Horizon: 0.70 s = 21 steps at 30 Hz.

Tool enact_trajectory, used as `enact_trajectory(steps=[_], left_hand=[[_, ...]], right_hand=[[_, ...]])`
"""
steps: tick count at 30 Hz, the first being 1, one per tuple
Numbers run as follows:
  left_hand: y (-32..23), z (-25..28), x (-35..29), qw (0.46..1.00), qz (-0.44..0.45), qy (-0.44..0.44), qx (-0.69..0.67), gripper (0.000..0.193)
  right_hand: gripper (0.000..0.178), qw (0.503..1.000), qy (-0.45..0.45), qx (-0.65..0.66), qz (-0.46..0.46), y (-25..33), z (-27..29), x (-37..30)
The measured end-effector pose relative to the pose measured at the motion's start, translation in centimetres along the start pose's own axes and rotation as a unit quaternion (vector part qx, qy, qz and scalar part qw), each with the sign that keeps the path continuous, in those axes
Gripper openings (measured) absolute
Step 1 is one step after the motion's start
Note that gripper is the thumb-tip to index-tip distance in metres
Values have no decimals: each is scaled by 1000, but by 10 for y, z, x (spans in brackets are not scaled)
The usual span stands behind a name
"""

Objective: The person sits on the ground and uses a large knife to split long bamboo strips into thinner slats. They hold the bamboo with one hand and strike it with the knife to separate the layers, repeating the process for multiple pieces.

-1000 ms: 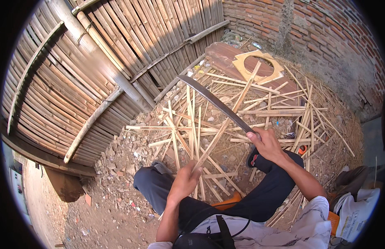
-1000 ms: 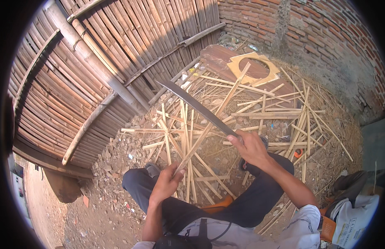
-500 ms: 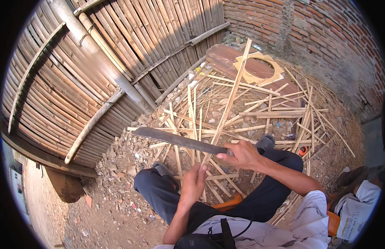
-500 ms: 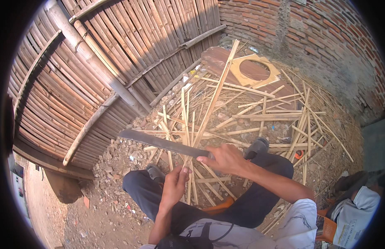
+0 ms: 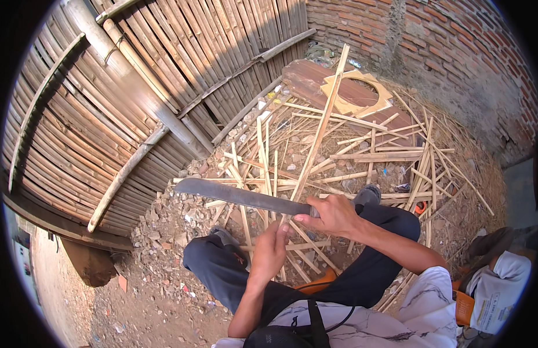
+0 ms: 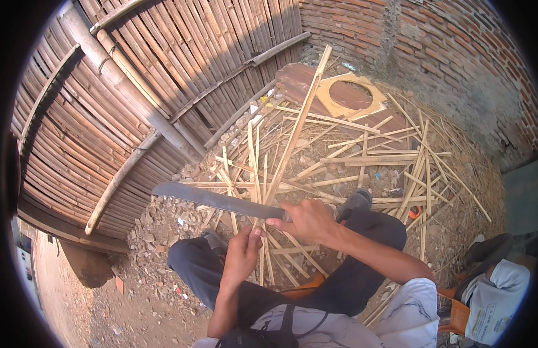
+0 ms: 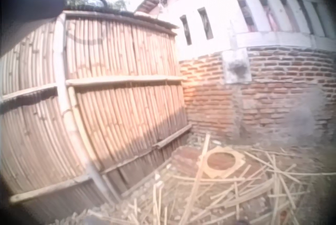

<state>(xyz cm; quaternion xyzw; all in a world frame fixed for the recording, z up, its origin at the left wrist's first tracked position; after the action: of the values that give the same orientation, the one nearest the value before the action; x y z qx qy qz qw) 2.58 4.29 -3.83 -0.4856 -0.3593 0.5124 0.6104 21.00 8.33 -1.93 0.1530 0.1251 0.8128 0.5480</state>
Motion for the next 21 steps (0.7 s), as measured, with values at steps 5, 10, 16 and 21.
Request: enact_trajectory(steps=[5, 10, 16, 21], left_hand=[[5, 7, -14, 999, 34, 9, 9, 35], [6, 3, -9, 1000, 20, 4, 17, 36], [13, 8, -23, 999, 34, 8, 13, 36], [16, 4, -24, 1000, 25, 6, 17, 36]], right_hand=[[68, 995, -25, 77, -51, -25, 13, 6], [68, 999, -38, 20, -11, -10, 6, 2], [66, 994, 10, 53, -95, -56, 22, 18], [75, 997, 10, 14, -76, -42, 11, 7]])
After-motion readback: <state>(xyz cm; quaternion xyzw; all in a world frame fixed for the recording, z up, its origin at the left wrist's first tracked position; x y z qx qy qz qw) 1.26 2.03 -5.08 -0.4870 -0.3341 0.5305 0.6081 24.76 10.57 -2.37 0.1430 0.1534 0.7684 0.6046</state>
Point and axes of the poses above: each hand's wrist, its own x-axis towards the middle knuckle, its own z-axis out of the back of the hand, y = z × x, the point moved 7 cm from there along x, towards the middle knuckle, and after that the axes turned 8 degrees about -x, right-handed, at the moved point
